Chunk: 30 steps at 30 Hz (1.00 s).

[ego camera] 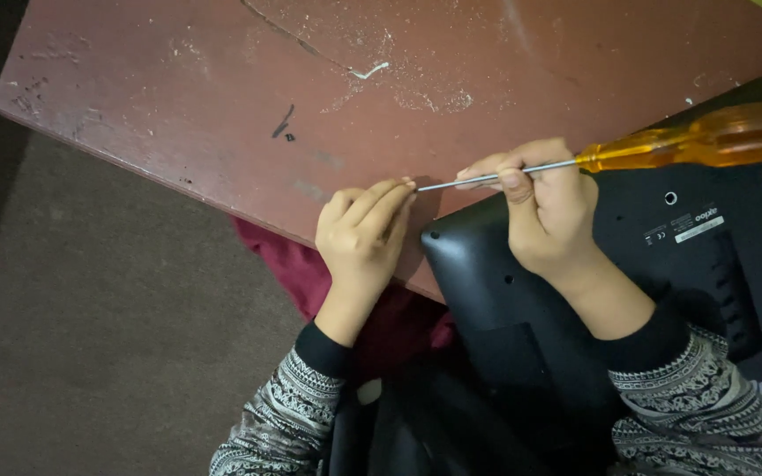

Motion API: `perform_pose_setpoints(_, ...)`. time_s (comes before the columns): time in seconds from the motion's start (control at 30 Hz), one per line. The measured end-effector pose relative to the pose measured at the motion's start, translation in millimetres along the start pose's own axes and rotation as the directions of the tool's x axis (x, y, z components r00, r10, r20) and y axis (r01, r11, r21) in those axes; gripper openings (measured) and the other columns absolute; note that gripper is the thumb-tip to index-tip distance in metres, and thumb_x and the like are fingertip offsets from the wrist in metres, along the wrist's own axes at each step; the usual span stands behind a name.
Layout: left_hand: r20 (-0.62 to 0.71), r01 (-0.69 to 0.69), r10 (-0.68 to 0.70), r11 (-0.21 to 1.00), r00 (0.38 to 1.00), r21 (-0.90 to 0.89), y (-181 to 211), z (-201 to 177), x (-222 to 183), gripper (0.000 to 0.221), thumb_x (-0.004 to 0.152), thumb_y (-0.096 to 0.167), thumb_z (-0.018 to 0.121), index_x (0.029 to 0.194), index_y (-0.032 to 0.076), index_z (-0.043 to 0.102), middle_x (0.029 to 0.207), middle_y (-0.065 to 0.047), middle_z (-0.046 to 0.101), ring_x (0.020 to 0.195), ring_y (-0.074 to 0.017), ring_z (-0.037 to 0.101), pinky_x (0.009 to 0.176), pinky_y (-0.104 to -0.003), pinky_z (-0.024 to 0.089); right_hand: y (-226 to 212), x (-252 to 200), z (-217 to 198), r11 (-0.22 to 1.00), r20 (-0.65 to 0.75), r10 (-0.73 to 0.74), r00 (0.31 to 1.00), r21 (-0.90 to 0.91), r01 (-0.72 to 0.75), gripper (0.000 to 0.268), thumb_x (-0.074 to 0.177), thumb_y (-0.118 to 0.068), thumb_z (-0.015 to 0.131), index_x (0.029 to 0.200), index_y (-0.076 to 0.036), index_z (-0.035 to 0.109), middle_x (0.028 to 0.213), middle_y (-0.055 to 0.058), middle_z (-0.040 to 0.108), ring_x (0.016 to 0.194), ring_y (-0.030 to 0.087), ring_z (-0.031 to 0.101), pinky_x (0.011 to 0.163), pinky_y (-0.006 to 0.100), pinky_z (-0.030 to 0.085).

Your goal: Securing the back cover of an electronic device by tightening screws with a screwdriver

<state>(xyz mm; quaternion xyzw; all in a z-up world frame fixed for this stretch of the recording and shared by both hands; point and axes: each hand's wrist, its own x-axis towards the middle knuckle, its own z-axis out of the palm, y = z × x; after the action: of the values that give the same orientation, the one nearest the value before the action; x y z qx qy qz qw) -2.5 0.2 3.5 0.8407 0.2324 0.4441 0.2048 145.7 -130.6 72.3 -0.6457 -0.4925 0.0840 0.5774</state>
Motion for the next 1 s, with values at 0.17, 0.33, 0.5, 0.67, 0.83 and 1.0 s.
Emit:
perform_pose_setpoints(0.17,0.014,0.121,-0.122,0.952,0.992,-0.282,-4,-9,1,0.017,0.091,0.005,0.076,0.103,0.016,0.082,0.098,0.000,0.080,0.077,-0.0245,0.068,0.075,-0.032,0.056,-15,2,-9,0.992,0.021,0.008,1.000,-0.126,-0.006,0.013,0.109,-0.002,0.054,0.101,0.006,0.058,0.084,0.019,0.074,0.080,0.030,0.076,0.072,0.041,0.063)
perform_pose_setpoints(0.33,-0.010,0.135,-0.145,0.943,0.989,-0.304,-13,-6,-6,0.016,0.094,0.006,0.074,0.106,0.015,0.082,0.101,-0.002,0.080,0.078,-0.0251,0.068,0.075,-0.032,0.055,-24,-2,-15,0.965,0.129,0.014,0.992,-0.261,0.020,0.010,0.104,0.000,0.060,0.097,0.002,0.067,0.075,0.015,0.070,0.077,0.037,0.074,0.067,0.040,0.061)
perform_pose_setpoints(0.5,-0.010,0.144,-0.154,0.940,0.988,-0.309,-10,-7,-3,0.014,0.095,0.007,0.075,0.106,0.013,0.082,0.102,-0.004,0.081,0.078,-0.0253,0.068,0.076,-0.033,0.056,-18,-6,-13,0.951,0.201,0.016,0.979,-0.306,0.047,0.011,0.104,-0.003,0.060,0.096,-0.002,0.068,0.076,0.011,0.071,0.079,0.034,0.074,0.069,0.037,0.059)
perform_pose_setpoints(0.67,0.013,0.139,-0.141,0.946,0.990,-0.294,-10,-7,-4,0.013,0.095,0.010,0.076,0.106,0.013,0.082,0.102,-0.003,0.080,0.078,-0.0250,0.068,0.076,-0.033,0.055,-36,6,-12,0.955,0.309,0.015,0.951,-0.285,0.077,0.012,0.101,0.000,0.065,0.089,0.001,0.065,0.077,0.013,0.072,0.078,0.034,0.075,0.069,0.038,0.061)
perform_pose_setpoints(0.83,0.133,0.162,-0.122,0.922,0.983,-0.351,-7,-17,-2,0.013,0.095,0.010,0.074,0.105,0.014,0.081,0.101,-0.003,0.080,0.081,-0.0271,0.069,0.077,-0.036,0.055,-53,11,-25,0.928,0.390,0.055,0.919,-0.361,0.098,0.012,0.098,-0.004,0.070,0.087,-0.003,0.065,0.076,0.016,0.071,0.078,0.037,0.074,0.066,0.042,0.060)
perform_pose_setpoints(1.0,0.245,0.163,-0.064,0.899,0.967,-0.407,14,-25,-4,0.015,0.089,0.013,0.080,0.104,0.015,0.079,0.101,-0.002,0.079,0.086,-0.0290,0.071,0.080,-0.039,0.055,-28,-11,-20,0.897,0.329,0.114,0.937,-0.441,0.045,0.029,0.100,-0.018,0.071,0.072,-0.013,0.064,0.065,0.000,0.063,0.071,0.023,0.070,0.064,0.031,0.057)
